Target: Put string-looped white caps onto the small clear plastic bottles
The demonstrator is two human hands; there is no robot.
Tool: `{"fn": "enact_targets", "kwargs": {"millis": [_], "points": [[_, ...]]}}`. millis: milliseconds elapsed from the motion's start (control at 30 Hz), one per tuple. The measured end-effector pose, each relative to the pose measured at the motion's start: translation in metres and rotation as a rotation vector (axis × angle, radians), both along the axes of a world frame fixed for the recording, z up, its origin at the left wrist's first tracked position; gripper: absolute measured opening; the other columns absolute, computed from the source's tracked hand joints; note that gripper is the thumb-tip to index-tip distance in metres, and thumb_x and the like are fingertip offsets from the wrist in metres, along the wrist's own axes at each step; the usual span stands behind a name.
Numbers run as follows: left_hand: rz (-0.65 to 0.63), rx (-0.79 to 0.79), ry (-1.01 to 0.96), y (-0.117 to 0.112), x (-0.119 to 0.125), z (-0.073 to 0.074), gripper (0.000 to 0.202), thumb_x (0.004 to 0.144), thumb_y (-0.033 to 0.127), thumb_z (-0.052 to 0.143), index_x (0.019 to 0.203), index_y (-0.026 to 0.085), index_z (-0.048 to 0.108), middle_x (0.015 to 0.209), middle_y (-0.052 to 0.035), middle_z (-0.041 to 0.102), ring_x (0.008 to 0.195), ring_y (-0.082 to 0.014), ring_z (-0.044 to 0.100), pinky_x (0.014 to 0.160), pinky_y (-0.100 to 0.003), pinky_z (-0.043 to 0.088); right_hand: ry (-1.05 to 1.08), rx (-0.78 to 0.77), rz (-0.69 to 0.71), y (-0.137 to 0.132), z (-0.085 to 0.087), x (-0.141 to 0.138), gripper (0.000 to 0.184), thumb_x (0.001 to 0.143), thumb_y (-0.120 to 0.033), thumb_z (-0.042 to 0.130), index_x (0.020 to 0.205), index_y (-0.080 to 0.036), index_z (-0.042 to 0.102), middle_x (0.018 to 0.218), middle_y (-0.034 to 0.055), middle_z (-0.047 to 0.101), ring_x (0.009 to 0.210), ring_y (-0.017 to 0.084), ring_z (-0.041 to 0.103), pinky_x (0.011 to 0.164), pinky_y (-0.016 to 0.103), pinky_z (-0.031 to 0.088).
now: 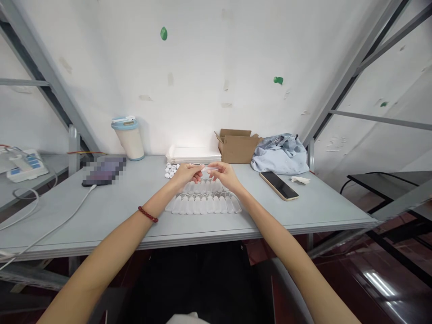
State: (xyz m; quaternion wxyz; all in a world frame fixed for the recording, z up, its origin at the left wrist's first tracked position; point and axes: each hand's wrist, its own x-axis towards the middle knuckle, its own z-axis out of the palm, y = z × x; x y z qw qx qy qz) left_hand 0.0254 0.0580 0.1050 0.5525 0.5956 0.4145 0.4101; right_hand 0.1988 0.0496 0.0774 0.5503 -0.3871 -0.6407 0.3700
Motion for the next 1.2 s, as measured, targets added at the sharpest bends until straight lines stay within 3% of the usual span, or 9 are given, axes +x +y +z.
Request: {"fn": "enact_targets", "kwargs": {"millis": [167, 400, 533, 633, 867, 1033, 1200], "points": [[-0.006, -0.063, -0.089, 0.004, -0.002, -0.003, 0.038, 0.054, 0.042, 0.085, 0.065, 0.01, 0.068, 0.065, -0.0052, 0.064, 0.058, -0.0125, 0.059, 0.058, -0.027, 0.048, -0.005, 0.02, -0.033, 0.002, -0.003, -0.001, 0.029, 0.063, -0.035, 0.076, 0.083, -0.015, 0.067, 0.077, 0.0022, 0.066, 0.06, 0.012, 0.061, 0.049, 0.024, 0.049], [-0.07, 0.105, -0.066, 0.005, -0.003, -0.007, 0.043, 0.051, 0.043, 0.086, 0.079, 0.012, 0.073, 0.073, -0.0034, 0.068, 0.069, -0.014, 0.06, 0.072, -0.031, 0.051, -0.033, -0.029, -0.028, -0.005, 0.005, 0.001, 0.037, 0.069, -0.049, 0.07, 0.079, -0.013, 0.066, 0.063, 0.0028, 0.066, 0.048, 0.012, 0.06, 0.047, 0.024, 0.047], [-0.067, 0.125, -0.067, 0.003, -0.001, -0.004, 0.044, 0.05, 0.043, 0.087, 0.079, 0.012, 0.073, 0.072, -0.0021, 0.067, 0.068, -0.0131, 0.059, 0.076, -0.032, 0.051, -0.006, -0.073, -0.018, -0.007, 0.007, 0.001, 0.041, 0.07, -0.052, 0.068, 0.08, -0.013, 0.065, 0.059, 0.0023, 0.065, 0.044, 0.012, 0.058, 0.045, 0.023, 0.046], [-0.051, 0.057, -0.075, 0.002, 0.0, -0.002, 0.042, 0.054, 0.047, 0.084, 0.073, 0.011, 0.071, 0.07, -0.0038, 0.066, 0.067, -0.0137, 0.061, 0.074, -0.031, 0.052, -0.008, -0.045, -0.004, -0.006, 0.006, 0.0, 0.036, 0.071, -0.047, 0.069, 0.083, -0.013, 0.066, 0.063, 0.0022, 0.066, 0.047, 0.011, 0.058, 0.046, 0.023, 0.046], [-0.033, -0.054, 0.026, 0.002, -0.001, -0.001, 0.043, 0.062, 0.052, 0.079, 0.063, 0.011, 0.065, 0.056, -0.0023, 0.058, 0.05, -0.0118, 0.056, 0.051, -0.026, 0.047, -0.033, -0.004, -0.035, -0.004, 0.003, 0.001, 0.035, 0.066, -0.041, 0.074, 0.086, -0.014, 0.065, 0.057, -0.0023, 0.061, 0.047, 0.011, 0.056, 0.048, 0.024, 0.046], [-0.083, -0.017, 0.007, 0.004, -0.002, -0.001, 0.044, 0.06, 0.052, 0.079, 0.061, 0.011, 0.065, 0.059, -0.0031, 0.059, 0.052, -0.0112, 0.055, 0.052, -0.026, 0.047, -0.036, -0.018, 0.011, -0.007, 0.006, 0.001, 0.034, 0.07, -0.046, 0.07, 0.083, -0.015, 0.064, 0.061, -0.001, 0.062, 0.045, 0.009, 0.053, 0.048, 0.024, 0.044], [-0.085, 0.108, -0.002, 0.003, -0.003, 0.0, 0.041, 0.056, 0.049, 0.081, 0.064, 0.012, 0.066, 0.06, -0.003, 0.062, 0.055, -0.0125, 0.057, 0.059, -0.028, 0.049, -0.078, -0.056, 0.053, -0.01, 0.008, 0.003, 0.036, 0.075, -0.051, 0.065, 0.074, -0.014, 0.064, 0.046, -0.0048, 0.049, 0.039, 0.007, 0.043, 0.043, 0.022, 0.038]]}}
